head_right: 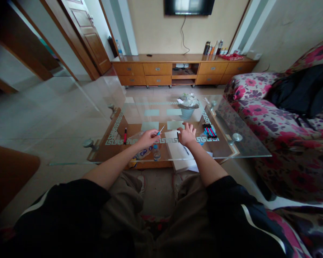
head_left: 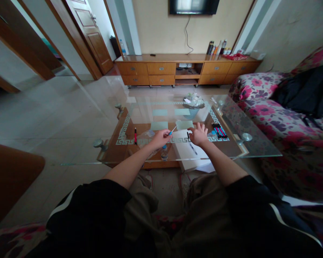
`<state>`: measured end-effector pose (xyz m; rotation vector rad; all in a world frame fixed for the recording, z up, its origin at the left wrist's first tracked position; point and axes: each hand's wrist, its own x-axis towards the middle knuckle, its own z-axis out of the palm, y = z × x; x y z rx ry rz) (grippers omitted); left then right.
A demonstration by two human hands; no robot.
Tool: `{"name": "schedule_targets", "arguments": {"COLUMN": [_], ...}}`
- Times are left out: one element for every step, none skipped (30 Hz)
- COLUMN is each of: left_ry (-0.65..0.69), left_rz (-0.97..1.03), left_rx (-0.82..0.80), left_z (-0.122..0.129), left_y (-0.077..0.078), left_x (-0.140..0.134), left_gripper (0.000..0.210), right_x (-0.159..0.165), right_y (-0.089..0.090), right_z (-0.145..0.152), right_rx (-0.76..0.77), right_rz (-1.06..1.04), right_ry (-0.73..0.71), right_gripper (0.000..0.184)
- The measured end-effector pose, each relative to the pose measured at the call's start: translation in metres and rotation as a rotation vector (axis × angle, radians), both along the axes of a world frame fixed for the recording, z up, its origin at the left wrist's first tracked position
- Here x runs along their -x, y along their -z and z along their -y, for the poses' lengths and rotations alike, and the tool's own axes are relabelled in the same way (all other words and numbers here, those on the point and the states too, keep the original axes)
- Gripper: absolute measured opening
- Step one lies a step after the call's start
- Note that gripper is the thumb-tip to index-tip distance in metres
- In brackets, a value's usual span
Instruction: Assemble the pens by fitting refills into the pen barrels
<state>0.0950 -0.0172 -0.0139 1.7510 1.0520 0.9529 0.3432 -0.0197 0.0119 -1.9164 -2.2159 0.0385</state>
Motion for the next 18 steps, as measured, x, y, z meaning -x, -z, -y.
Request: {"name": "schedule_targets", "arguments": {"left_ry": [-0.003, -0.002, 0.001, 0.005, 0.007, 0.009, 0.009, 0.01, 0.012, 0.016, 0.019, 0.022, 0.023, 0.022, 0.02, 0.021, 0.022, 0.025], "left_rz": [-0.002, -0.001, 0.002, 0.005, 0.008, 0.009, 0.009, 0.007, 0.006, 0.005, 0.006, 0.006, 0.007, 0.007, 0.008, 0.011, 0.014, 0.016], "left_rx": [-0.004, -0.002, 0.002, 0.009, 0.014, 0.017, 0.018, 0.019, 0.019, 0.021, 0.024, 0.026, 0.026, 0.026, 0.026, 0.026, 0.026, 0.025], "left_z": [0.0002, 0.0005, 0.0009, 0.0014, 0.0019, 0.0024, 0.0029, 0.0033, 0.0037, 0.004, 0.0042, 0.0043, 0.0043, 0.0042, 0.0039, 0.0036, 0.0033, 0.0031], "left_y": [0.0, -0.0003, -0.0009, -0.0017, -0.0026, -0.0036, -0.0045, -0.0054, -0.006, -0.0064, -0.0066, -0.0065, -0.0062, -0.0057, -0.005, -0.0043, -0.0037, -0.0032], "left_x": [-0.0001, -0.0001, -0.0001, -0.0001, -0.0001, -0.0001, -0.0002, -0.0003, -0.0005, -0.0007, -0.0009, -0.0011, -0.0012, -0.0012, -0.0011, -0.001, -0.0008, -0.0006], "left_gripper": [0.015, 0.015, 0.015, 0.015, 0.015, 0.015, 0.015, 0.015, 0.015, 0.015, 0.015, 0.016, 0.016, 0.016, 0.017, 0.017, 0.017, 0.018], "right_x": [0.0011, 0.0018, 0.0021, 0.0022, 0.0021, 0.0019, 0.0016, 0.0013, 0.001, 0.0007, 0.0005, 0.0002, 0.0, -0.0003, -0.0005, -0.0007, -0.0008, -0.0009], "right_y": [0.0, 0.0002, 0.0005, 0.0009, 0.0013, 0.0017, 0.0022, 0.0029, 0.0036, 0.0043, 0.0052, 0.006, 0.0068, 0.0075, 0.0081, 0.0085, 0.0086, 0.0085], "right_z": [0.0, -0.0001, -0.0002, -0.0003, -0.0004, -0.0003, -0.0003, -0.0001, -0.0001, 0.0, -0.0001, -0.0004, -0.0007, -0.0011, -0.0016, -0.0022, -0.0026, -0.003], "right_rx": [0.03, 0.058, 0.085, 0.112, 0.133, 0.15, 0.162, 0.168, 0.168, 0.164, 0.16, 0.153, 0.142, 0.129, 0.115, 0.099, 0.082, 0.064], "right_rz": [0.024, 0.048, 0.071, 0.092, 0.109, 0.121, 0.126, 0.123, 0.115, 0.104, 0.091, 0.077, 0.063, 0.05, 0.037, 0.025, 0.014, 0.002], "right_ry": [0.003, 0.007, 0.012, 0.017, 0.022, 0.026, 0.029, 0.032, 0.034, 0.036, 0.038, 0.037, 0.034, 0.03, 0.025, 0.02, 0.017, 0.013], "right_gripper": [0.039, 0.041, 0.042, 0.044, 0.045, 0.046, 0.047, 0.047, 0.046, 0.045, 0.045, 0.044, 0.044, 0.044, 0.044, 0.044, 0.044, 0.043]}}
